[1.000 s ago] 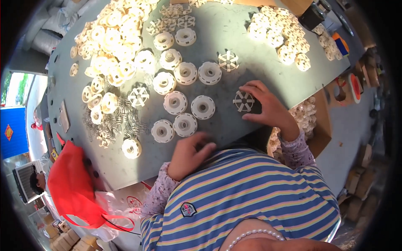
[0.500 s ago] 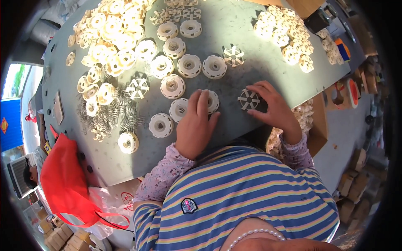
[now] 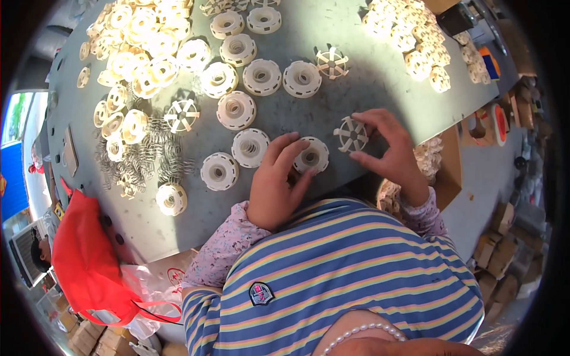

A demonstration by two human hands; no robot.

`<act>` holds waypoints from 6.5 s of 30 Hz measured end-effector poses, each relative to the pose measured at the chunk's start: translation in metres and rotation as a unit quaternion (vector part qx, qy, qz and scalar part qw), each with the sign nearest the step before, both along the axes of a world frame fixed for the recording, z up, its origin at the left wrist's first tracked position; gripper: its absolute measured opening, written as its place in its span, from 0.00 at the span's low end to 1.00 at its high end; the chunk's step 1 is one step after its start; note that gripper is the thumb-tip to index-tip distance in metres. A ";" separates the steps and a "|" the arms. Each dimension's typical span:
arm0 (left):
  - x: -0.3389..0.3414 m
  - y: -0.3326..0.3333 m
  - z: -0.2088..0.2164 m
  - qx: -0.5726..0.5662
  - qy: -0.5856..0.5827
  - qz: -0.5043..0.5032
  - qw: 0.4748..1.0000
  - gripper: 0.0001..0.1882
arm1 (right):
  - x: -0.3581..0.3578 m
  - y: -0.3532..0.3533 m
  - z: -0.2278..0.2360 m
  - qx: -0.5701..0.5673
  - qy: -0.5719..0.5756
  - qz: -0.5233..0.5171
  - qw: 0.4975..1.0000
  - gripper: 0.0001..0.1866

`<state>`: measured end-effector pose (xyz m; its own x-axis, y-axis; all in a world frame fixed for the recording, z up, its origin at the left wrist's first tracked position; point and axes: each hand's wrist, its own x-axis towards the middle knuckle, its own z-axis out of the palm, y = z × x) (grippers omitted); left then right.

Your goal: The person assembles small plastic circular housings by hand, inserting springs and internal gears into them.

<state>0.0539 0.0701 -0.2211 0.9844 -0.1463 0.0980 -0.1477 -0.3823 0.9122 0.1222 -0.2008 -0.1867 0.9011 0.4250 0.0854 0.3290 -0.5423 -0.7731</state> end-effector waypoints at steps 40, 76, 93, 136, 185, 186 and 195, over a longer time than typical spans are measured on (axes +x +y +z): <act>0.102 -0.049 0.009 0.239 -0.117 0.079 0.961 0.34 | 0.114 0.019 -0.047 -0.174 -0.286 0.019 0.942 0.25; 0.006 -0.008 0.005 0.086 -0.020 -0.054 0.995 0.40 | 0.033 -0.026 -0.014 -0.067 -0.057 0.071 0.994 0.32; 0.012 -0.008 0.000 -0.042 0.029 -0.033 0.998 0.19 | 0.027 -0.016 -0.005 -0.049 0.025 0.004 0.998 0.30; 0.008 0.000 0.001 -0.127 0.112 -0.032 0.985 0.26 | -0.008 0.028 0.001 0.021 -0.031 0.118 0.992 0.32; -0.009 0.033 0.006 0.018 0.048 0.005 0.999 0.23 | 0.033 0.049 0.013 -0.114 -0.030 0.113 0.987 0.38; -0.010 0.032 0.001 0.019 0.048 0.005 0.999 0.23 | 0.035 0.046 0.011 -0.112 -0.030 0.112 0.987 0.38; -0.012 0.027 0.010 0.030 -0.031 0.030 0.999 0.21 | 0.043 0.043 0.012 -0.072 0.042 0.178 0.980 0.38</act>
<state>0.0417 0.0974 -0.2113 0.9838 -0.0949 0.1521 -0.1786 -0.4466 0.8767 0.1655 -0.1580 -0.1745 0.6947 0.7162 -0.0666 0.4560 -0.5101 -0.7293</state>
